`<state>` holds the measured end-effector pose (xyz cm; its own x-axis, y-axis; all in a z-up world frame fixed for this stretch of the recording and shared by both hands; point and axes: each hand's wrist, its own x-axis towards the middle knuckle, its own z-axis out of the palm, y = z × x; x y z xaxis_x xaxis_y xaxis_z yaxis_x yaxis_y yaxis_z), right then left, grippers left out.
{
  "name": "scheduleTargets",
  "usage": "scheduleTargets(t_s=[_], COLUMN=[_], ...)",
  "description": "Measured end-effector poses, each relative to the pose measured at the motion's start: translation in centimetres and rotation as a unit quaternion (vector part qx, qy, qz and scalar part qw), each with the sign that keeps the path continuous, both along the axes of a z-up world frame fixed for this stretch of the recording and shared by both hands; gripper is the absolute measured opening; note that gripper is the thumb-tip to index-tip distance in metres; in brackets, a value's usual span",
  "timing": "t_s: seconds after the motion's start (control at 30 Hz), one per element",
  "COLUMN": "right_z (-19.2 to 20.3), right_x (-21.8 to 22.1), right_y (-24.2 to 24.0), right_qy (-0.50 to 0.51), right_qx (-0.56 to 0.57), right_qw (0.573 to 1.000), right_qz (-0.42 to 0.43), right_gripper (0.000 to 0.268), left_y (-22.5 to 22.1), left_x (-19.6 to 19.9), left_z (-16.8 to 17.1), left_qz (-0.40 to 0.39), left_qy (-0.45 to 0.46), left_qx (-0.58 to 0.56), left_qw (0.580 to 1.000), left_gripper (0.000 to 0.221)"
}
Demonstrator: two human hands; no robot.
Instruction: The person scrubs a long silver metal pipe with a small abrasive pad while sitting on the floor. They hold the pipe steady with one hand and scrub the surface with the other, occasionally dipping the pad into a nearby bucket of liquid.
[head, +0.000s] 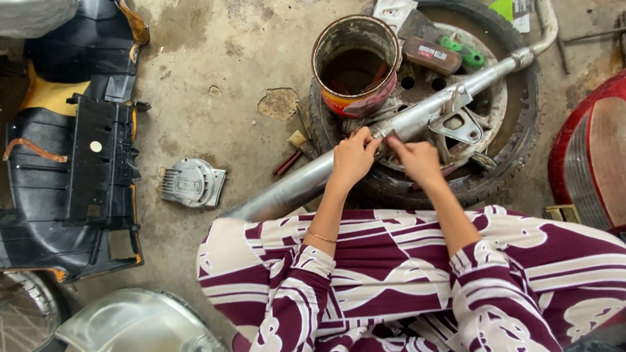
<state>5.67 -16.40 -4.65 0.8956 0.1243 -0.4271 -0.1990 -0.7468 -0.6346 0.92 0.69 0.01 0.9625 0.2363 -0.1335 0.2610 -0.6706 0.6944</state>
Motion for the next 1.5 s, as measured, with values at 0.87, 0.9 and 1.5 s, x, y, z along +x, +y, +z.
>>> scheduleTargets(t_s=[0.87, 0.9, 1.5], right_z=[5.8, 6.9, 10.3], right_x=[3.5, 3.1, 8.5], right_y=[-1.2, -0.6, 1.3], right_qy=[-0.017, 0.003, 0.134], right_qx=[-0.07, -0.102, -0.166], right_qw=[0.997, 0.994, 0.976], right_qz=[-0.025, 0.033, 0.049], right_gripper=[0.058, 0.064, 0.063], left_y=[-1.3, -1.2, -0.9], left_x=[-1.7, -1.6, -1.8], left_z=[-2.2, -2.1, -1.4], left_qz=[-0.074, -0.08, -0.086], left_qy=[-0.042, -0.043, -0.032], left_qx=[0.05, 0.046, 0.035], left_qw=[0.995, 0.995, 0.995], left_gripper=[0.027, 0.027, 0.025])
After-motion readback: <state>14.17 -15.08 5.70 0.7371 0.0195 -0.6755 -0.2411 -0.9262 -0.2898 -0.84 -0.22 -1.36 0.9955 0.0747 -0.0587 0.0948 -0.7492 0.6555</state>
